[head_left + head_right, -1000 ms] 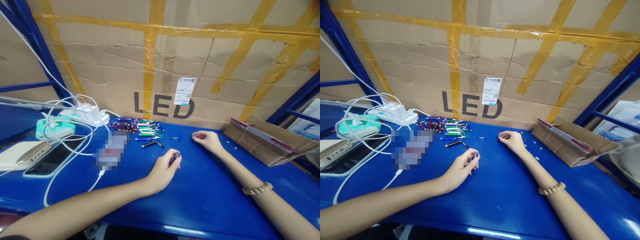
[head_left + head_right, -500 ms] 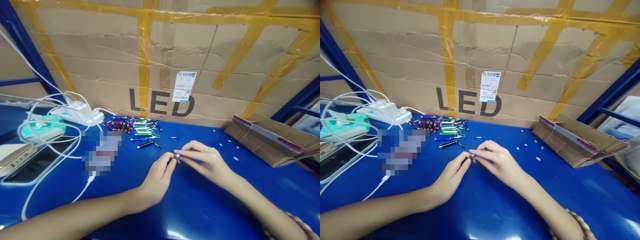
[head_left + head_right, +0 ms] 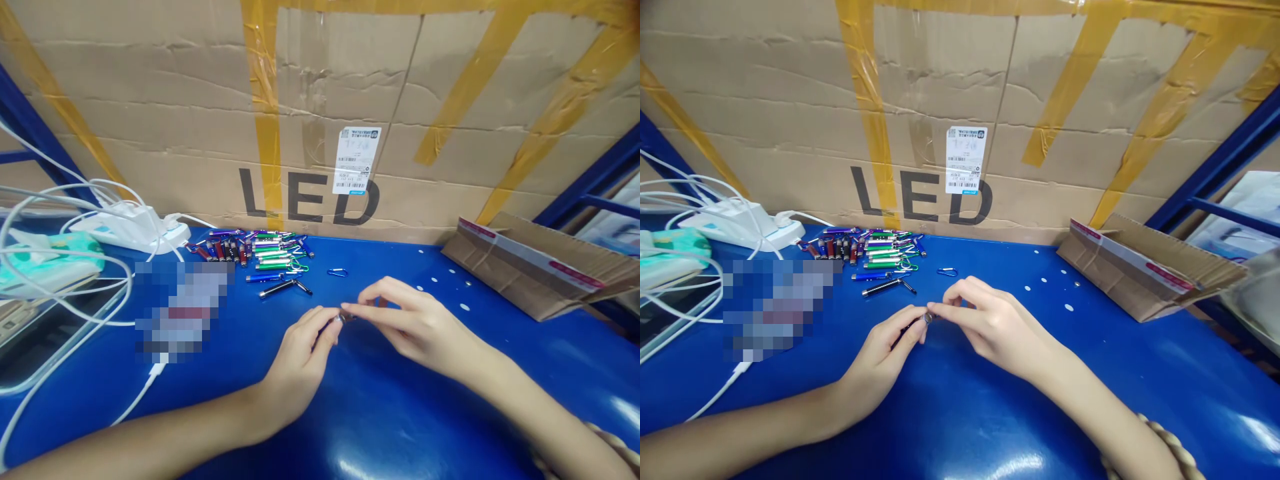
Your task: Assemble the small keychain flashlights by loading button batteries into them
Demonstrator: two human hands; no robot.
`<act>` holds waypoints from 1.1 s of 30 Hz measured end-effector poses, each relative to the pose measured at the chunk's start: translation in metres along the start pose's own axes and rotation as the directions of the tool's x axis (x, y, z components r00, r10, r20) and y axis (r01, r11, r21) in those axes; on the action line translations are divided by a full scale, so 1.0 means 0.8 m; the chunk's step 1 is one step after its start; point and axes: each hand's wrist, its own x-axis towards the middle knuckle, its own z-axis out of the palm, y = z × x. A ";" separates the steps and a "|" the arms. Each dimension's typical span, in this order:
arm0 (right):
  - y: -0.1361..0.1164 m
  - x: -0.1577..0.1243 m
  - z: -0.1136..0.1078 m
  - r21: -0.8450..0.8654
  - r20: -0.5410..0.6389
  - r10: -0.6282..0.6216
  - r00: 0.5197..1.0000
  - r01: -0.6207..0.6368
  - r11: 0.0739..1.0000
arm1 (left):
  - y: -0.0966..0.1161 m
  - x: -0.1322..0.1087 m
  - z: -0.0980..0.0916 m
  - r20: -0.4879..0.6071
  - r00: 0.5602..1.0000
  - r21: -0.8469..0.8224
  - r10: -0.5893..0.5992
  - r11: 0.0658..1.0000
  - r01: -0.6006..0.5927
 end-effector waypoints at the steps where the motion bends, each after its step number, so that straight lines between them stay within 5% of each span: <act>1: -0.002 0.000 -0.001 -0.022 0.018 -0.017 1.000 0.017 1.000 | -0.001 0.000 0.000 -0.001 1.000 0.009 0.004 1.000 -0.004; 5: -0.008 0.001 -0.003 -0.017 0.036 -0.034 0.999 0.035 0.999 | -0.001 0.000 0.000 0.029 0.999 0.006 0.023 1.000 -0.023; 9: -0.006 0.001 -0.003 0.164 -0.010 0.025 1.000 -0.023 0.986 | 0.001 -0.001 0.000 0.034 0.998 0.009 0.058 0.998 -0.058; 21: -0.018 0.012 0.003 0.515 -0.033 0.402 0.915 -0.329 0.792 | 0.001 -0.006 0.001 0.036 0.979 0.072 0.200 0.977 -0.202; 33: -0.023 0.014 -0.003 0.390 -0.175 0.279 0.944 -0.193 0.900 | -0.001 -0.010 0.003 -0.075 0.996 -0.104 0.054 0.993 -0.061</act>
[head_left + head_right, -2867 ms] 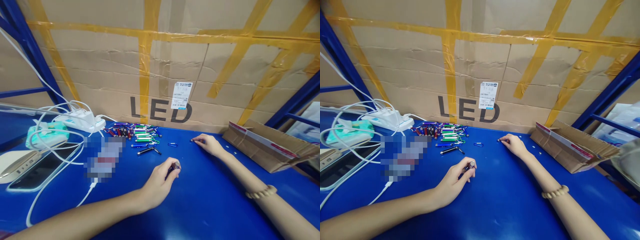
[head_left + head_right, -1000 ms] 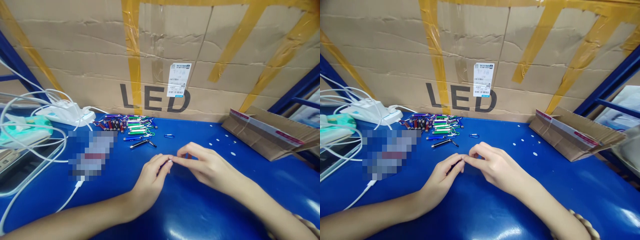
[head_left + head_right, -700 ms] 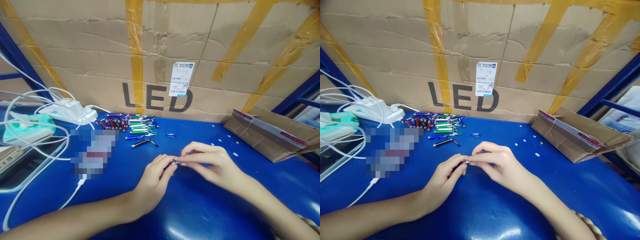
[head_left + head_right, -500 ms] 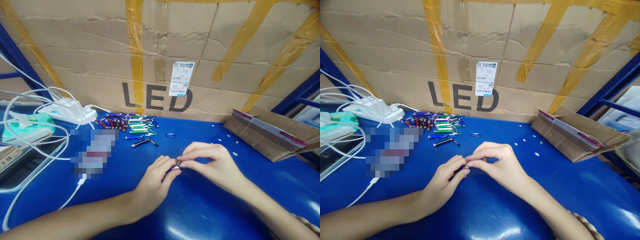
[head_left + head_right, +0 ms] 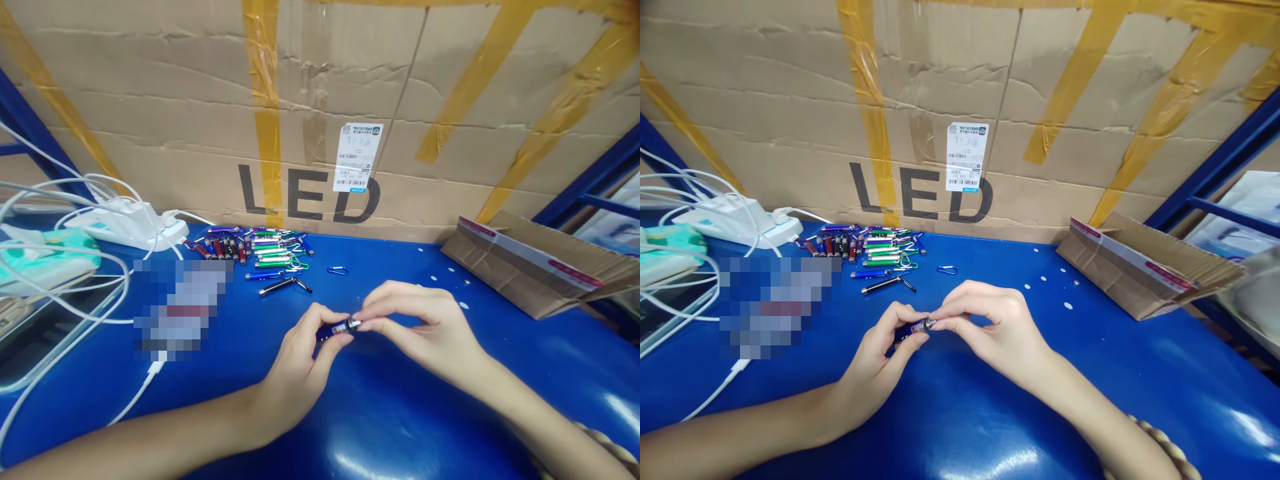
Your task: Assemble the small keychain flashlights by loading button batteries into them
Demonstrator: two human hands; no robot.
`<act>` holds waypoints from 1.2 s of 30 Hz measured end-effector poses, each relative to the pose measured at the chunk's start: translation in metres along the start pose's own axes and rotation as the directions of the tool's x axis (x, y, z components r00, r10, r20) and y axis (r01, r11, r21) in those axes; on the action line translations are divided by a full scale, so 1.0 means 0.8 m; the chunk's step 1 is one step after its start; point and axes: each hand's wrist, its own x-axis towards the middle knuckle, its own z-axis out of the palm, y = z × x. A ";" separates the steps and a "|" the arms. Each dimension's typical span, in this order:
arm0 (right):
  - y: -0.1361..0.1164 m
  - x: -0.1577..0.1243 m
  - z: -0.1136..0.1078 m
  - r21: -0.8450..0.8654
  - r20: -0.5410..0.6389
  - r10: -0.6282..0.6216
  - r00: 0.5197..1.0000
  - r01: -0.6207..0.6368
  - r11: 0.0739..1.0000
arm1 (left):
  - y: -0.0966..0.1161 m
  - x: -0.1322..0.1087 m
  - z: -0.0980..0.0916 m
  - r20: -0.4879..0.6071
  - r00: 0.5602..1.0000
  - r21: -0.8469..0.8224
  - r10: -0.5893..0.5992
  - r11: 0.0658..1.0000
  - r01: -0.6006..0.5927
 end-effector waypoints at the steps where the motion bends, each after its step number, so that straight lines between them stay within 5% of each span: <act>1: 0.000 -0.001 0.001 0.005 -0.003 -0.012 1.000 0.012 1.000 | -0.001 0.000 0.000 -0.001 1.000 -0.011 0.003 1.000 -0.003; 27: -0.007 -0.005 0.014 -0.047 -0.104 -0.105 0.989 0.100 0.994 | -0.003 -0.004 -0.001 0.016 0.990 0.017 0.142 0.990 -0.142; 36: -0.001 -0.004 0.014 -0.037 -0.059 -0.075 0.995 0.073 0.997 | -0.003 -0.002 -0.001 0.022 0.997 0.000 0.069 0.998 -0.069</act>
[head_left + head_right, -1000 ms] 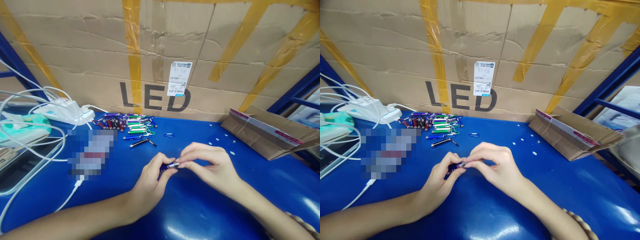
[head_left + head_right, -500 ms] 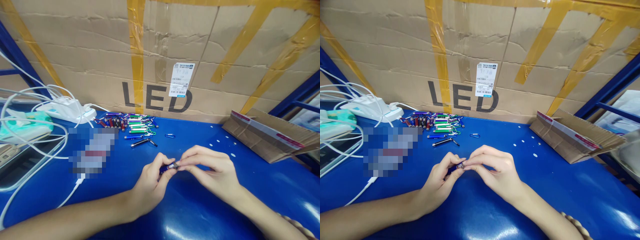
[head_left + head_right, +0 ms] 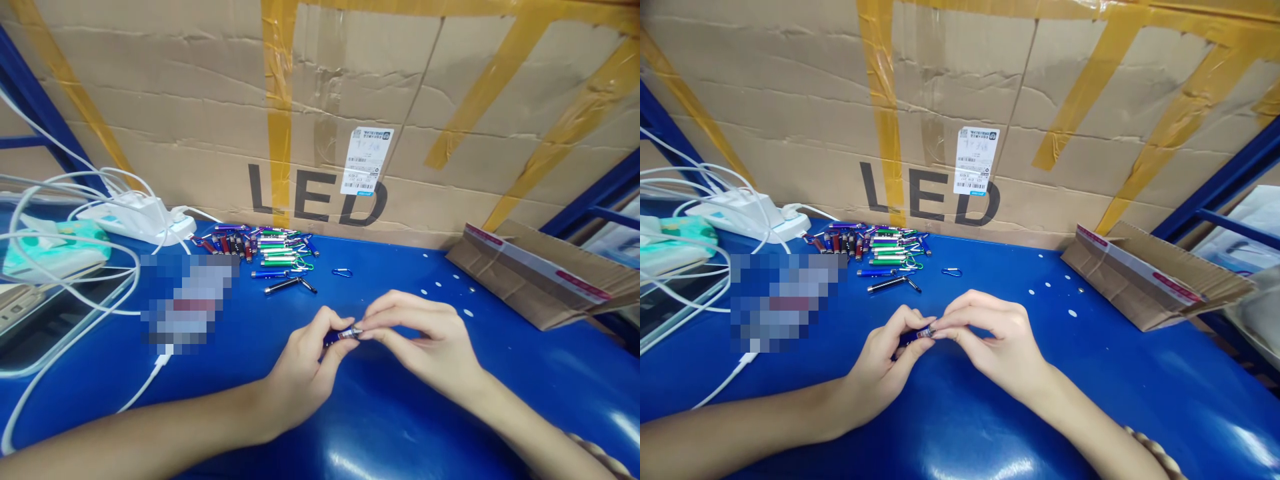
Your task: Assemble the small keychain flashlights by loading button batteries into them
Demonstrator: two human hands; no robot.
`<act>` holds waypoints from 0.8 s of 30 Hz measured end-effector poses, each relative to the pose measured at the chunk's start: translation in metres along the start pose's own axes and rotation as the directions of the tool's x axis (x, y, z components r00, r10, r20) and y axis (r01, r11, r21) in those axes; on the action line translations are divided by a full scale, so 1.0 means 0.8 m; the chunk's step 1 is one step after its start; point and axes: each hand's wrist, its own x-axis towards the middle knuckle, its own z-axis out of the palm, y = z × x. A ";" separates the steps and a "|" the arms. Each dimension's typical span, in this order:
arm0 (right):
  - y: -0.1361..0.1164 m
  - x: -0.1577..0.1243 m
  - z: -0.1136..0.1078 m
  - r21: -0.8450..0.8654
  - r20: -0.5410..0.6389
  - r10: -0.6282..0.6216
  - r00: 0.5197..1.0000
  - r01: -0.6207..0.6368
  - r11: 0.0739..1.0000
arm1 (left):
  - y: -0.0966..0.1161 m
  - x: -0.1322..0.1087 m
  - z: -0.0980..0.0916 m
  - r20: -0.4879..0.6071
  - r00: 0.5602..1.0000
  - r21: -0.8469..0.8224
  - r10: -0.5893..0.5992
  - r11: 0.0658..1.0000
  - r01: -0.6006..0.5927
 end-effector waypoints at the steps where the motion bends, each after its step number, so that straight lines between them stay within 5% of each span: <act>1: 0.000 0.000 0.000 0.004 0.007 0.015 1.000 -0.015 1.000 | 0.000 0.000 0.000 0.002 1.000 -0.002 -0.003 1.000 0.003; 5: -0.002 0.000 -0.003 -0.008 0.052 0.053 0.997 -0.052 0.999 | -0.003 -0.001 -0.001 0.001 1.000 0.028 -0.002 1.000 0.002; 12: -0.002 -0.010 -0.013 -0.279 0.201 -0.074 0.977 0.129 0.952 | -0.011 0.002 -0.005 0.040 0.993 0.187 0.114 0.975 -0.119; 17: 0.006 -0.009 -0.012 -0.282 0.418 0.022 0.908 0.106 0.954 | -0.020 0.005 -0.007 0.106 0.951 0.281 0.289 0.909 -0.307; 20: 0.009 -0.009 -0.009 -0.138 0.459 0.098 0.883 -0.038 0.990 | -0.024 0.008 -0.010 0.193 0.908 0.381 0.372 0.824 -0.419; 22: 0.010 -0.011 -0.006 -0.009 0.490 0.230 0.841 -0.259 0.966 | -0.025 0.010 -0.014 0.271 0.867 0.452 0.417 0.741 -0.498; 24: 0.010 -0.014 -0.004 0.130 0.580 0.402 0.708 -0.568 0.813 | -0.024 0.011 -0.017 0.341 0.818 0.493 0.463 0.653 -0.575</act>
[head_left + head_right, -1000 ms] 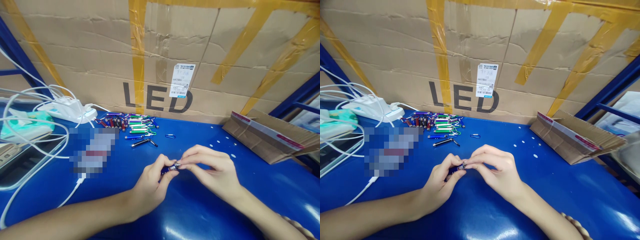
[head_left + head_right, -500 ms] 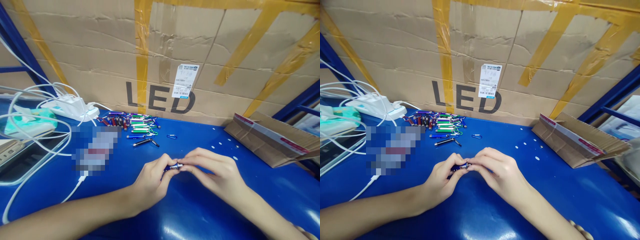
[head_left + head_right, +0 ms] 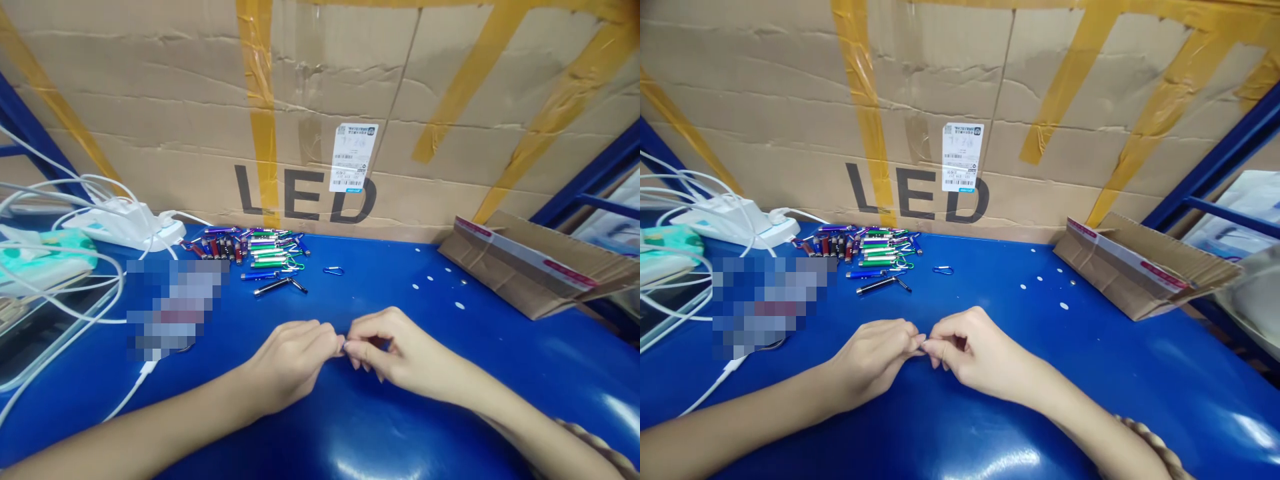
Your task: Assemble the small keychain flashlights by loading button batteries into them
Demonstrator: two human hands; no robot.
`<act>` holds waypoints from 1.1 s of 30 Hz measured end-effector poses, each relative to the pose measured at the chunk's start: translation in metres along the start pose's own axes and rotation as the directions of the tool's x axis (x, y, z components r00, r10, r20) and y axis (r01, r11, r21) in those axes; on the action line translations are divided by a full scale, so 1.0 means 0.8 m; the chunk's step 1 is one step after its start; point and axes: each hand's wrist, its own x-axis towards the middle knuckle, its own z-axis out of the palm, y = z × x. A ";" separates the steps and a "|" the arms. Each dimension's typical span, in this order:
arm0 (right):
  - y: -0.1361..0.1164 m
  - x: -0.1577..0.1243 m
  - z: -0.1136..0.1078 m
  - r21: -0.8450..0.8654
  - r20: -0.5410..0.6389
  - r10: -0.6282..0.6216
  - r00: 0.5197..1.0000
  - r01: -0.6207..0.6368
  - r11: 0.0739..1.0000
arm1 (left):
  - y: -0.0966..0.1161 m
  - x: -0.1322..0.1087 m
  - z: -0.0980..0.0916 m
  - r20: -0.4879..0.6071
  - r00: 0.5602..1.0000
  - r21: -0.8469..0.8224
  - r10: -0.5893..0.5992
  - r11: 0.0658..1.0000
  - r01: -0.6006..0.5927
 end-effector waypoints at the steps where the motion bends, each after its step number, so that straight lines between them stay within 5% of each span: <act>1: 0.001 0.000 0.002 0.167 0.061 0.102 0.993 -0.111 0.980 | -0.001 0.001 -0.001 0.006 0.999 0.021 0.037 0.999 -0.037; 5: 0.005 0.004 0.005 0.630 0.251 0.197 0.948 -0.315 0.710 | 0.000 0.005 -0.001 -0.052 0.998 -0.093 -0.028 0.995 0.023; 8: 0.005 0.007 0.003 0.664 0.180 0.196 0.964 -0.266 0.699 | 0.005 0.010 0.002 -0.039 0.954 -0.305 -0.298 0.913 0.272; 11: 0.007 0.008 -0.001 0.464 0.028 0.195 0.980 -0.186 0.866 | 0.011 0.014 0.003 0.044 0.874 -0.414 -0.484 0.788 0.456; 16: 0.012 0.007 -0.012 -0.014 -0.196 0.060 0.979 -0.064 0.998 | 0.013 0.018 0.000 0.059 0.810 -0.466 -0.584 0.701 0.539; 22: 0.036 0.014 -0.035 -0.615 -0.349 -0.234 0.908 -0.034 0.787 | 0.015 0.021 -0.004 0.127 0.795 -0.447 -0.593 0.681 0.580; 27: 0.069 0.032 -0.034 -0.719 -0.272 -0.216 0.938 -0.049 0.693 | 0.025 0.020 -0.007 0.248 0.849 -0.396 -0.467 0.751 0.529; 33: 0.078 0.051 -0.024 -0.710 -0.186 -0.163 0.969 -0.018 0.704 | 0.029 0.017 -0.005 0.236 0.883 -0.391 -0.406 0.792 0.469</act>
